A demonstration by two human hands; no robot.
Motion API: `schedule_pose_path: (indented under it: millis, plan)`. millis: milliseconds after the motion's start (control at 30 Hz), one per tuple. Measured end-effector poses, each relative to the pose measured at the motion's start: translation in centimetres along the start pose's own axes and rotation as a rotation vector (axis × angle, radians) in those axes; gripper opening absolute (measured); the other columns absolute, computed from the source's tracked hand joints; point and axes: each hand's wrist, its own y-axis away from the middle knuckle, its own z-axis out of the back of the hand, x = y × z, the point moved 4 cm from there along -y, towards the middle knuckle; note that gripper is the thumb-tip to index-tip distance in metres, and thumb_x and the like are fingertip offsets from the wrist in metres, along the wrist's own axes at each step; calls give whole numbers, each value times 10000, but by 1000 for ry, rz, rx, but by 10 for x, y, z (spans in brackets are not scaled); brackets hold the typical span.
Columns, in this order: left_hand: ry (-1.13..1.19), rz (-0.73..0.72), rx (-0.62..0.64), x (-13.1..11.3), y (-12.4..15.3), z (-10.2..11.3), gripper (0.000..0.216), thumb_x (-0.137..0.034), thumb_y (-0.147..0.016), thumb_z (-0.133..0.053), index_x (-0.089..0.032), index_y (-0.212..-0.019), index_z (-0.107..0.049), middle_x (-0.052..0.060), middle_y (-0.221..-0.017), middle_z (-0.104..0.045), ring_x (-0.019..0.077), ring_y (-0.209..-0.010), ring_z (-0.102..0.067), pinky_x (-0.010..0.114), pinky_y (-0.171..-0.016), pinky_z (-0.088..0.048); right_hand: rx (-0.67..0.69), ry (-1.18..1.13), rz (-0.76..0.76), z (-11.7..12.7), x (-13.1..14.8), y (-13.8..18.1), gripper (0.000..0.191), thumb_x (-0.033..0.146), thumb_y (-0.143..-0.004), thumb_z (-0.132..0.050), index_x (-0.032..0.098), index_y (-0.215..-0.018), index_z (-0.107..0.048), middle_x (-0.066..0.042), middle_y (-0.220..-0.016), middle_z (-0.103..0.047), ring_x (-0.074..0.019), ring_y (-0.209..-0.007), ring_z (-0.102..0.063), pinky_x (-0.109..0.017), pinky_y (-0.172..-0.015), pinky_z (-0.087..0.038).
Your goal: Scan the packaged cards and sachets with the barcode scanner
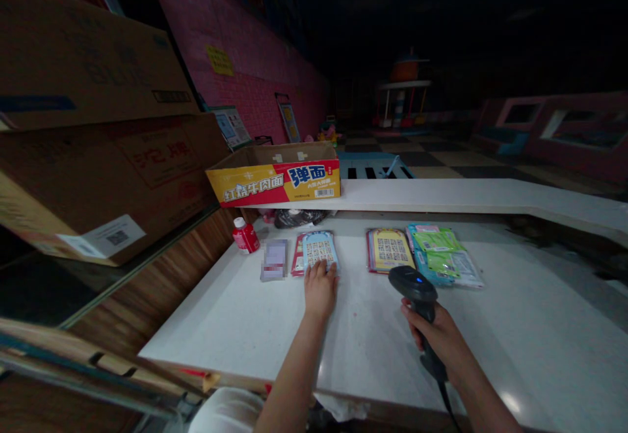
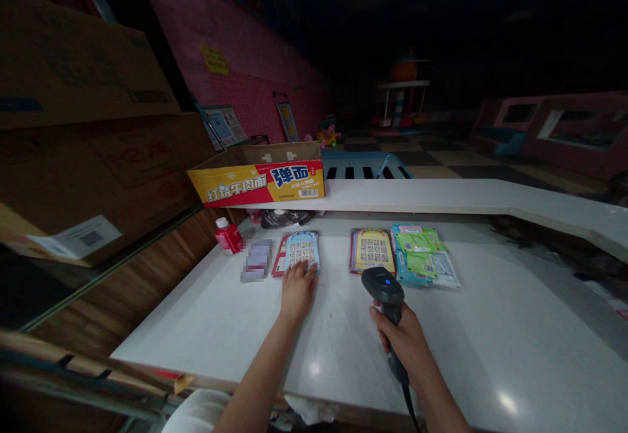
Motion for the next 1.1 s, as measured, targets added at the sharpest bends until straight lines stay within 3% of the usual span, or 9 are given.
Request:
schedule_pose_path:
  millis: [100, 267, 500, 600, 700, 800, 900, 1033, 1100]
  plan:
    - [-31, 47, 1, 2, 4, -6, 414, -303, -949, -467, -234, -1343, -576, 113, -1457, -503, 283, -1382, -411, 512, -1170, -255, 10, 6, -6, -1, 0, 0, 388, 477, -732, -703, 174, -943, -583, 75, -485, -530, -105, -376, -451, -234, -368, -380]
    - [-52, 127, -16, 5, 5, -6, 439, -297, -949, -451, -193, -1360, -566, 139, -1488, -455, 314, -1399, -388, 539, -1162, -267, -5, -5, -17, -5, 1, 2, 383, 466, -731, -704, 173, -945, -583, 80, -480, -519, -103, -388, -439, -230, -369, -378]
    - [16, 73, -122, -1, 2, 0, 403, -203, -906, -491, -134, -1285, -610, 167, -1448, -495, 315, -1393, -384, 490, -1149, -316, -56, -37, -35, 1, 2, 1, 413, 480, -672, -742, 175, -909, -595, 80, -460, -516, -106, -371, -428, -237, -361, -371]
    - [155, 15, -128, -17, -4, 0, 357, -142, -863, -512, -151, -1189, -658, 150, -1305, -604, 281, -1255, -516, 433, -1070, -414, -117, -80, -38, 11, 6, 1, 442, 497, -649, -762, 173, -903, -603, 75, -474, -525, -107, -378, -445, -232, -366, -369]
    - [333, -3, -34, -42, -17, -10, 298, -142, -839, -536, -169, -1096, -685, 108, -1096, -682, 240, -1049, -611, 383, -968, -472, -146, -137, -69, 23, 8, 1, 463, 514, -642, -776, 175, -908, -608, 69, -496, -538, -111, -399, -473, -230, -383, -381]
    - [448, 58, 46, -69, -34, -20, 232, -147, -832, -536, -173, -1002, -692, 86, -965, -692, 213, -938, -636, 337, -883, -483, -165, -160, -92, 33, 9, 0, 477, 525, -621, -796, 179, -896, -615, 68, -497, -536, -114, -401, -477, -234, -385, -387]
    - [457, 151, 31, -92, -53, -23, 207, -234, -854, -553, -152, -1008, -664, 105, -961, -675, 217, -925, -639, 322, -859, -469, -179, -167, -86, 39, 10, -1, 459, 523, -629, -795, 184, -881, -615, 66, -494, -534, -110, -399, -475, -230, -385, -387]
    - [345, 293, 59, -110, -70, -25, 544, -522, -736, -702, -119, -1088, -604, 181, -1073, -631, 304, -1040, -611, 371, -896, -445, -183, -164, -74, 44, 10, -2, 453, 511, -628, -796, 181, -879, -614, 64, -490, -534, -106, -397, -471, -225, -378, -385]
    - [311, 348, 117, -112, -74, -29, 641, -561, -647, -766, -118, -1077, -591, 196, -1099, -617, 327, -1065, -604, 370, -891, -442, -192, -172, -57, 46, 10, -2, 453, 516, -632, -788, 180, -880, -612, 66, -485, -528, -104, -393, -462, -224, -373, -380]
